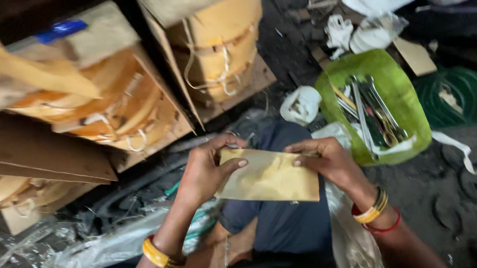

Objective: The person sits on the floor and assembles cylindrical wooden coils by wrapping thin wooden strips around them and securing them with white string. They repeatedly pick up strips, wrap them around the coils, and tie knots to fasten them in place.

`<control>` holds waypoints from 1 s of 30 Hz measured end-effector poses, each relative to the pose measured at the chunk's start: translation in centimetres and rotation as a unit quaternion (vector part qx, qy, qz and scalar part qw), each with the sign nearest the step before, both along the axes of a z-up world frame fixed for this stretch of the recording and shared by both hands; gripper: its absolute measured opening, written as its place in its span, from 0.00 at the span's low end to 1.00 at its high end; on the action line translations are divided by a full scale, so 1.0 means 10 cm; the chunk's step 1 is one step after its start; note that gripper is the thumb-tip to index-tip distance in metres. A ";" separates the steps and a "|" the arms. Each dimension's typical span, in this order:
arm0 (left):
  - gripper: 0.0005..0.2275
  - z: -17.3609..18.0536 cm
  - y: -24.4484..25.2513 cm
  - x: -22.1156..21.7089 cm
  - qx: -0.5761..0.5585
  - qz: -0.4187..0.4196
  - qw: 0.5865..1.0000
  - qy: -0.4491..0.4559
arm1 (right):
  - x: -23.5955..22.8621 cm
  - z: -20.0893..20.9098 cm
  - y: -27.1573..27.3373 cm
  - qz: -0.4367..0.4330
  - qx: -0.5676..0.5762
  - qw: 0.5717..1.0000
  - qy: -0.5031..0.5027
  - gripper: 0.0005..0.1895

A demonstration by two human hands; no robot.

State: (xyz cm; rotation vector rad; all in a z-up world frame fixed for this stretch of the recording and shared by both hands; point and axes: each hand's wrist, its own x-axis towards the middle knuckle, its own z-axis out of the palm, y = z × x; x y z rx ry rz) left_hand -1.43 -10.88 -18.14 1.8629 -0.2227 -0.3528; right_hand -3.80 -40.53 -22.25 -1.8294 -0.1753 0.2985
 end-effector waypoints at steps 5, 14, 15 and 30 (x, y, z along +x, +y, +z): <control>0.22 -0.64 -0.25 -0.02 -0.023 -0.038 0.995 0.094 | -0.10 -0.40 -0.29 -0.064 -0.023 0.991 0.111 0.12; 0.23 -1.09 -0.62 0.00 0.038 0.032 0.998 0.035 | -0.22 -0.52 -0.60 -0.038 0.063 0.984 0.163 0.22; 0.19 -1.11 -0.65 0.00 0.044 0.040 0.995 0.082 | -0.23 -0.51 -0.61 -0.040 0.065 0.985 0.156 0.25; 0.10 -1.20 -0.62 -0.09 -0.121 -0.020 0.991 0.044 | -0.55 -1.09 -0.76 -0.173 0.265 0.936 0.153 0.10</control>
